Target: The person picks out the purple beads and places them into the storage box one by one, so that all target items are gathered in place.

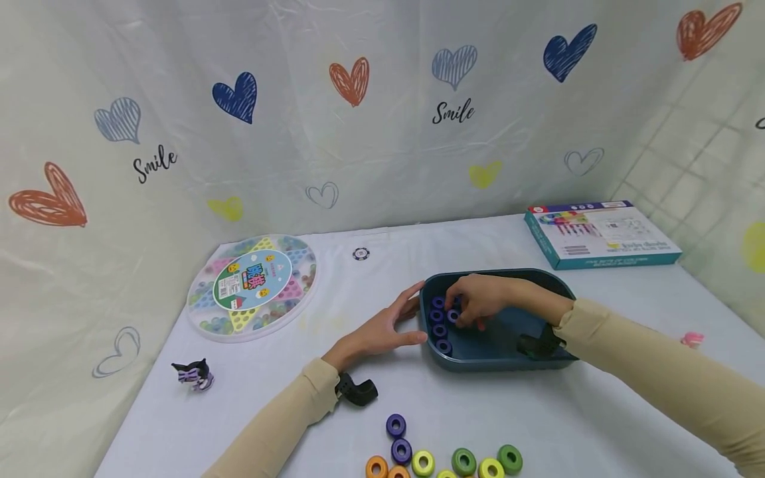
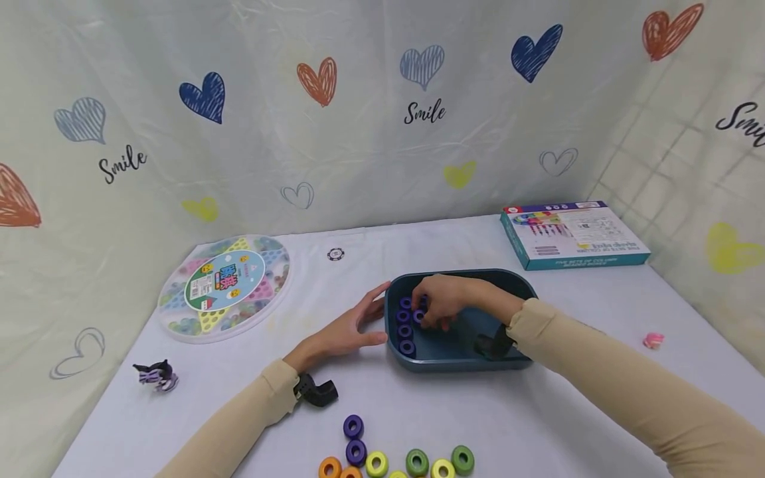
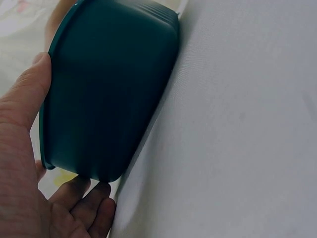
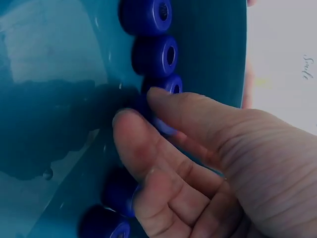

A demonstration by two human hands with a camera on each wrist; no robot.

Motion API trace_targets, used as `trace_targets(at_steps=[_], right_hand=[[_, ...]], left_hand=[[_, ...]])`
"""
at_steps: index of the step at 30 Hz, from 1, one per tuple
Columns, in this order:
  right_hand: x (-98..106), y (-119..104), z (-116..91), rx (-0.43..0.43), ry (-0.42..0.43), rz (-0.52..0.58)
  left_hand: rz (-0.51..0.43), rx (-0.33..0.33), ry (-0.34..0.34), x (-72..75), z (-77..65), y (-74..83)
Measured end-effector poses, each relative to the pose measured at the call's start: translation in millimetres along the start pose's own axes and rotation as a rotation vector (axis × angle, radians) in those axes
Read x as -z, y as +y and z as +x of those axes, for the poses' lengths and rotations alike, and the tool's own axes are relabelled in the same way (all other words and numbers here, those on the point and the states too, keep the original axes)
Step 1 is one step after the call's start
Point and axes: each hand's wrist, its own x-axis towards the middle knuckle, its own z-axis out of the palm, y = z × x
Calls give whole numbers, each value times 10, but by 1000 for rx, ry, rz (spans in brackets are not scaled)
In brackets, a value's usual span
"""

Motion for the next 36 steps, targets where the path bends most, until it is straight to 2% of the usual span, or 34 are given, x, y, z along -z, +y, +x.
trace_targets(at_steps=[6, 14, 17, 20, 23, 27, 30, 33, 36], right_hand=[[-15, 10, 23, -9, 36, -11], [-40, 2, 22, -12, 81, 22], [-44, 0, 18, 2, 99, 10], [-42, -33, -3, 39, 137, -38], [-57, -155, -61, 72, 209, -119], [-147, -442, -192, 119, 323, -251], [-280, -671, -288, 203, 383, -323], [-456, -871, -349, 297, 378, -344], [-663, -1018, -373, 357, 299, -353]], left_hand=[[-1, -15, 0, -12, 5, -46], [13, -11, 24, -71, 36, -341], [14, -10, 26, -77, 36, -348], [2, -16, 20, -65, 26, -272], [-11, -18, 6, -40, 17, -149], [5, 7, -7, -11, 13, -26], [31, 25, -13, 1, 13, 1], [39, 6, -22, 13, 13, -3], [38, -31, -31, 17, 16, -16]])
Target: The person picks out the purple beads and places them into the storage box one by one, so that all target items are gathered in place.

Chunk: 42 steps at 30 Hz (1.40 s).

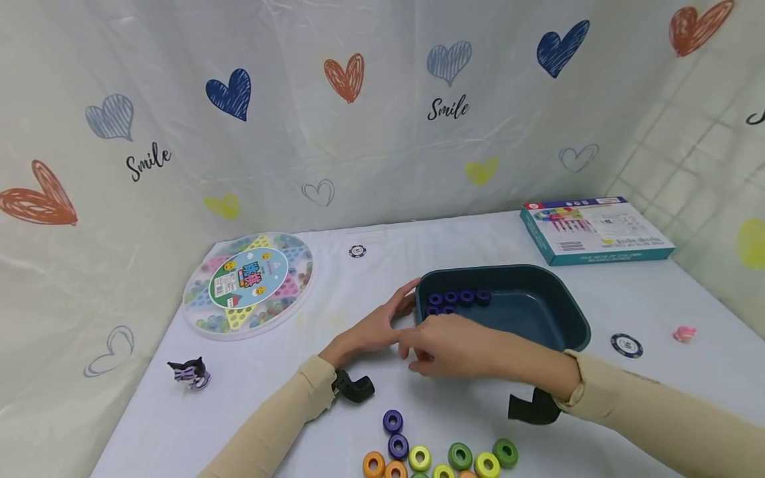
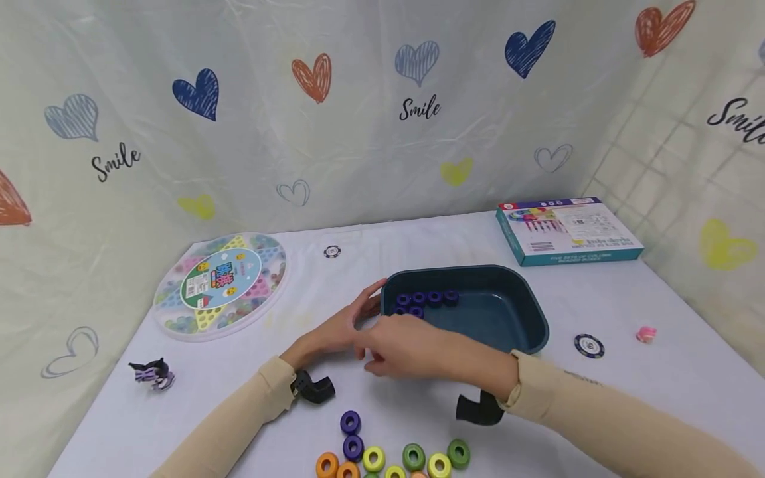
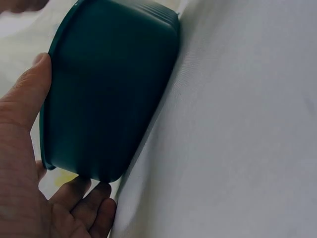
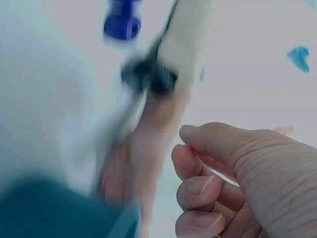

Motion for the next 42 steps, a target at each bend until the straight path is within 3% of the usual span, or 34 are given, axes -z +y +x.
trace_targets(at_steps=[5, 10, 17, 21, 29, 38, 42], right_hand=[[-286, -188, -25, 136, -131, -45], [-511, -222, -34, 302, -152, -151], [-598, -232, -33, 356, -187, -120], [-604, -247, 0, 335, -180, -115], [-581, -144, -35, 199, -186, -52], [-483, 63, -314, 5, -205, 109], [-454, 173, -477, -33, -207, 211]], left_hand=[[-5, -36, -7, -1, 15, -2], [-3, -27, 13, -7, 12, 6], [-22, 1, 41, -28, 5, -17], [-22, 6, 48, -24, -5, -20], [-14, 5, 45, -39, -2, -23], [-5, 32, 45, -39, -12, 0], [3, 32, 41, -31, -13, 10]])
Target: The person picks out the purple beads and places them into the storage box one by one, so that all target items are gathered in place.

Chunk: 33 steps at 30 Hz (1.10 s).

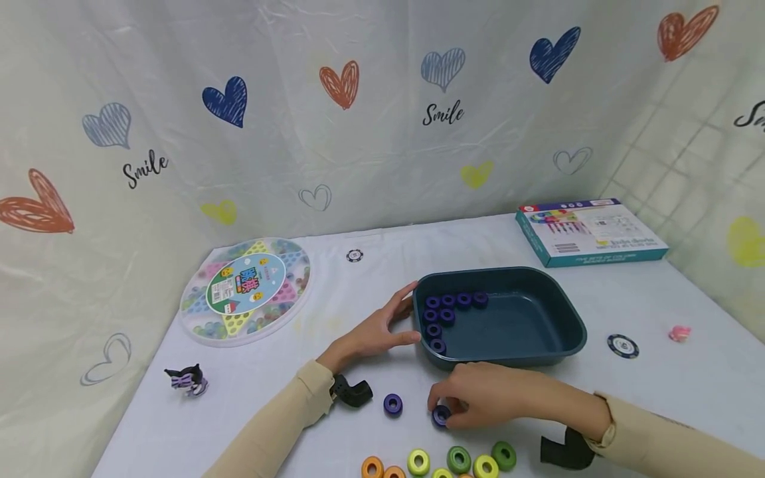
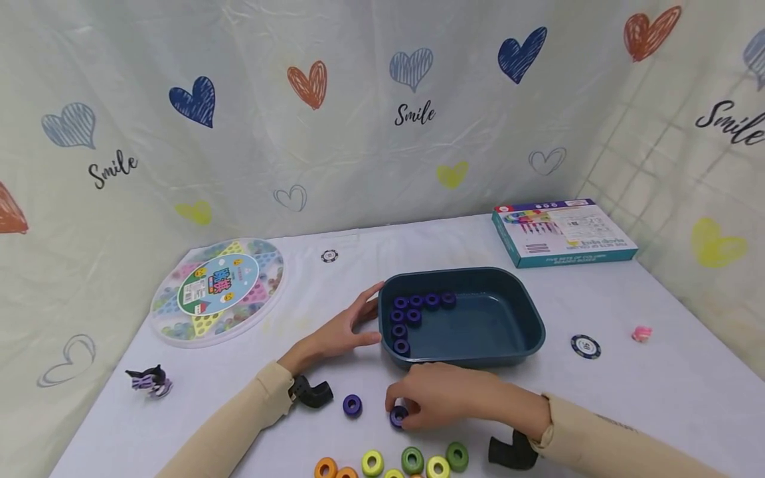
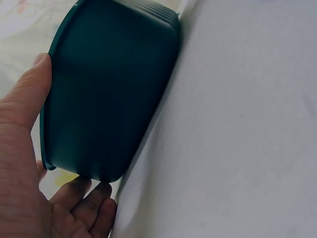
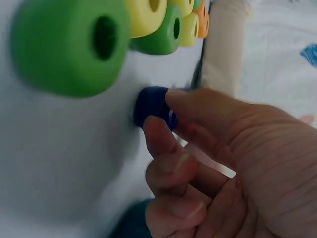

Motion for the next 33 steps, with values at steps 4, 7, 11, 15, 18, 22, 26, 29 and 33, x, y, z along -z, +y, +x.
trace_targets(at_steps=[4, 7, 11, 15, 18, 22, 26, 29, 33], right_hand=[[-22, 124, -130, 21, 6, 98], [-46, 203, -186, 37, 10, 157], [-73, 251, -230, 38, 23, 225], [-22, 219, -302, 60, 38, 266], [127, 175, -380, 71, 43, 320], [403, 199, -475, 18, 93, 348], [638, 371, -491, -70, 159, 291], [771, 557, -440, -138, 182, 255], [900, 794, -330, -206, 187, 233]], left_hand=[[-1, -4, 2, 0, 0, -6], [-1, -3, 5, 1, -5, -2], [-3, 6, 11, 0, -13, 14], [-8, -12, -6, -1, -8, 38], [-5, -26, -8, 3, -6, 44], [-20, -29, 4, 0, 4, 28], [-29, -25, 12, -26, 22, -95], [-10, -5, 22, -49, 32, -227], [-12, 6, 20, -64, 47, -320]])
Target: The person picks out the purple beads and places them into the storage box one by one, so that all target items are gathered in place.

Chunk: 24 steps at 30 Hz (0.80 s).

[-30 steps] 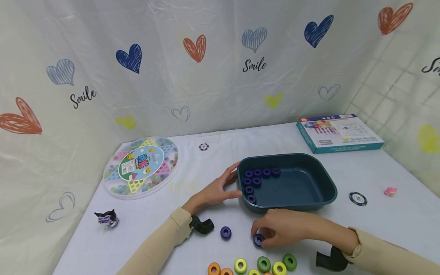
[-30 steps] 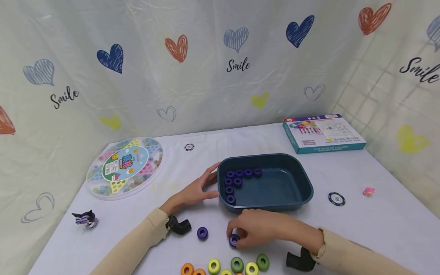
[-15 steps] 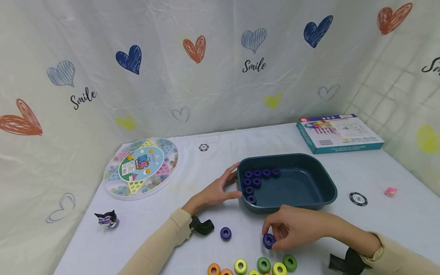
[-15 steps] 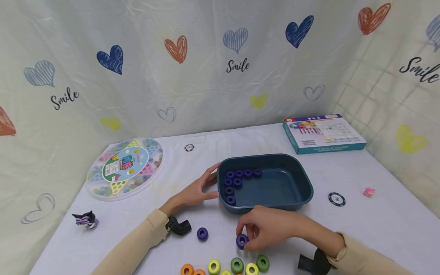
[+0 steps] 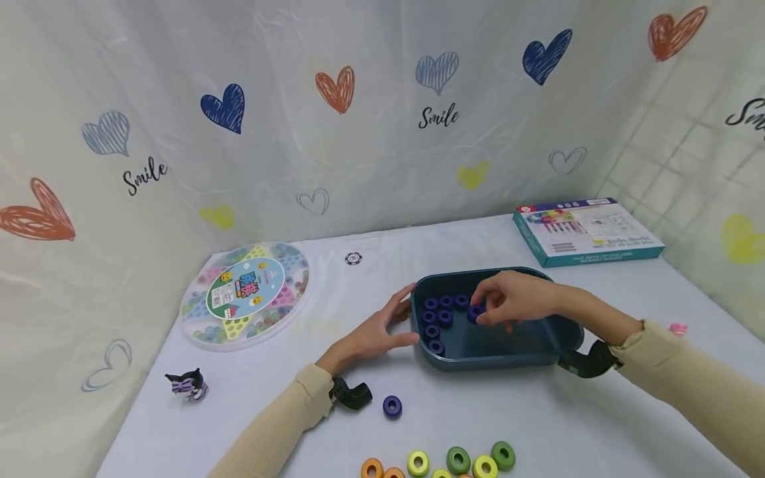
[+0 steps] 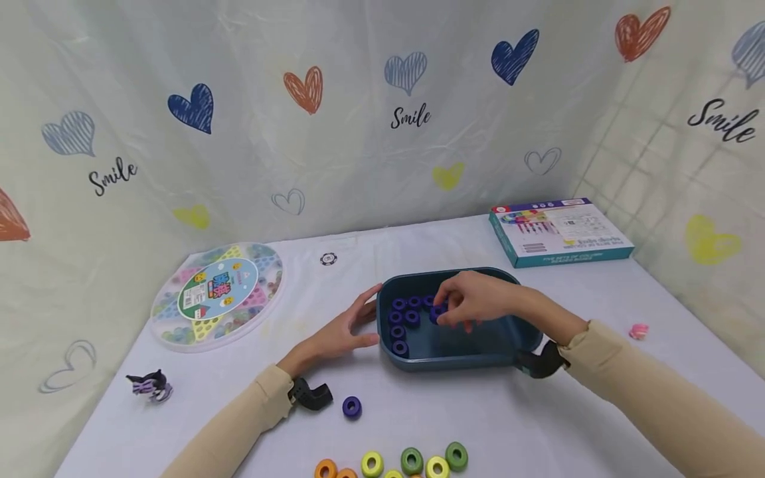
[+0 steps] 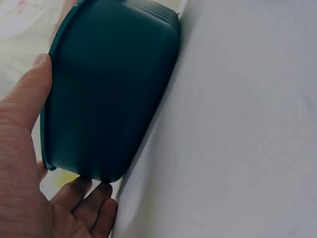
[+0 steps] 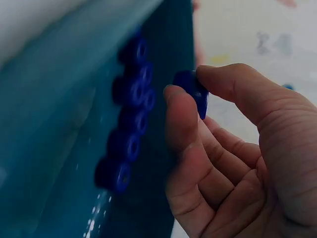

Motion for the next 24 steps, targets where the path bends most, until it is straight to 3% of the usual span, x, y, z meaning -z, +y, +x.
trace_targets(at_steps=[5, 12, 20, 24], right_hand=[[77, 139, 216, -46, -33, -7], [78, 212, 425, -138, -127, -15], [30, 158, 526, -180, -188, -50], [11, 163, 554, -213, -180, -45]], left_hand=[[-3, -13, 0, -10, -1, -3], [-28, -30, -36, 37, -27, 295], [7, -26, -1, -3, 21, 9], [0, -23, -3, -2, 21, -19]])
